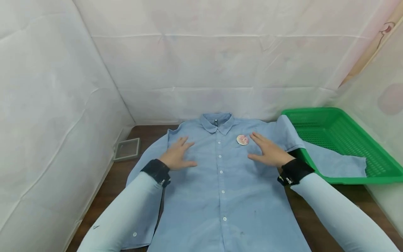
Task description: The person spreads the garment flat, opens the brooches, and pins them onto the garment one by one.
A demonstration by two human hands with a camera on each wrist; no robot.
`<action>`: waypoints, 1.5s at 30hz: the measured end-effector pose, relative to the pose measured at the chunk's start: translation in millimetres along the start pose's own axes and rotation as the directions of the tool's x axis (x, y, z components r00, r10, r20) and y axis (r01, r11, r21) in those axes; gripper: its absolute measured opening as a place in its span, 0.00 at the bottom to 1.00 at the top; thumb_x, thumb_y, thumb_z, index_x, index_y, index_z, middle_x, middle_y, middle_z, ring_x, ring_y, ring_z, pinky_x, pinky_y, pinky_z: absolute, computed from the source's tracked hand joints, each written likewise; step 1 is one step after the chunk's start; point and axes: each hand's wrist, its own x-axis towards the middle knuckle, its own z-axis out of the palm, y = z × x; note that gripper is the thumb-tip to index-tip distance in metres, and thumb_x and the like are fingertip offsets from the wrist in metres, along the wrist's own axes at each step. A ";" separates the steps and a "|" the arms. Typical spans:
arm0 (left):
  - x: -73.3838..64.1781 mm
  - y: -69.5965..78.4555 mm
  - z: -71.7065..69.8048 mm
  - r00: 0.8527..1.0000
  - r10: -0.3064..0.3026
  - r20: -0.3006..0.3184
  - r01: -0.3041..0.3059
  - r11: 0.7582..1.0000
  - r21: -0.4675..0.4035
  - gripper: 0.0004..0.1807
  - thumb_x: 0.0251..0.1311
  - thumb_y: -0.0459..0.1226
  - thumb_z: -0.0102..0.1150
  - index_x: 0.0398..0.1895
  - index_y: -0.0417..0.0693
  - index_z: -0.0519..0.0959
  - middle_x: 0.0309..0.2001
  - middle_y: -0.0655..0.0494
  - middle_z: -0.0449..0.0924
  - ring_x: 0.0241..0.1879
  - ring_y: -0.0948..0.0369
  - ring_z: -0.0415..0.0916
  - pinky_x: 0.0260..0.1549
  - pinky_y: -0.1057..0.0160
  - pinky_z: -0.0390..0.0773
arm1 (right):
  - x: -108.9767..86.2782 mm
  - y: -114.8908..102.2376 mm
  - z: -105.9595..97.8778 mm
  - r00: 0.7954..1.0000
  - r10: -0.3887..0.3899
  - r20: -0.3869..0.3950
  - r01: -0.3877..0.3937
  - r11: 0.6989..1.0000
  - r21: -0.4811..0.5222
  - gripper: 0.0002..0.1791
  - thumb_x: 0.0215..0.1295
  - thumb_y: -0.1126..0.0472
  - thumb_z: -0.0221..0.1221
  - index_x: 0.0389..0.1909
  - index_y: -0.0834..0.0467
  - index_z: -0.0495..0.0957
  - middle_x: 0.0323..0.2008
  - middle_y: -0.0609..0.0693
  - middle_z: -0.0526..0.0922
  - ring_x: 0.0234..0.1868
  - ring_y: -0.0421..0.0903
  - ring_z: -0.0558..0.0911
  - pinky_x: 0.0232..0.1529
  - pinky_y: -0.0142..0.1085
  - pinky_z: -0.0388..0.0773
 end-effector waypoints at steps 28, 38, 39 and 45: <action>-114.8 22.4 47.4 0.985 0.085 -0.153 -0.058 0.984 0.170 0.54 0.44 0.71 0.59 0.73 0.54 0.62 0.73 0.45 0.52 0.71 0.41 0.48 0.55 0.26 0.55 | -123.4 -12.2 37.4 0.993 0.004 -0.114 -0.022 0.987 -0.157 0.50 0.57 0.32 0.59 0.74 0.53 0.56 0.72 0.60 0.55 0.72 0.62 0.51 0.58 0.73 0.47; -122.6 26.9 64.9 0.996 0.014 -0.085 -0.004 0.994 0.113 0.53 0.45 0.72 0.57 0.72 0.55 0.62 0.73 0.45 0.53 0.72 0.41 0.47 0.55 0.27 0.56 | -124.3 -10.7 44.6 0.992 0.036 -0.118 -0.054 0.987 -0.150 0.49 0.56 0.34 0.61 0.73 0.55 0.58 0.72 0.60 0.57 0.71 0.63 0.54 0.56 0.73 0.49; -122.9 27.2 65.3 0.997 0.013 -0.080 -0.003 0.994 0.113 0.53 0.46 0.72 0.56 0.72 0.55 0.62 0.73 0.45 0.54 0.72 0.41 0.47 0.55 0.27 0.56 | -124.2 -10.8 45.2 0.993 0.041 -0.113 -0.057 0.988 -0.144 0.49 0.57 0.33 0.61 0.73 0.55 0.58 0.71 0.61 0.57 0.71 0.63 0.54 0.56 0.73 0.49; -123.8 27.6 66.7 0.999 -0.004 -0.053 0.009 0.994 0.106 0.53 0.46 0.73 0.54 0.73 0.57 0.60 0.74 0.47 0.52 0.72 0.42 0.46 0.56 0.28 0.56 | -122.4 -12.8 48.8 0.994 0.047 -0.101 -0.058 0.993 -0.107 0.49 0.57 0.33 0.60 0.73 0.56 0.57 0.72 0.61 0.56 0.71 0.63 0.53 0.57 0.73 0.47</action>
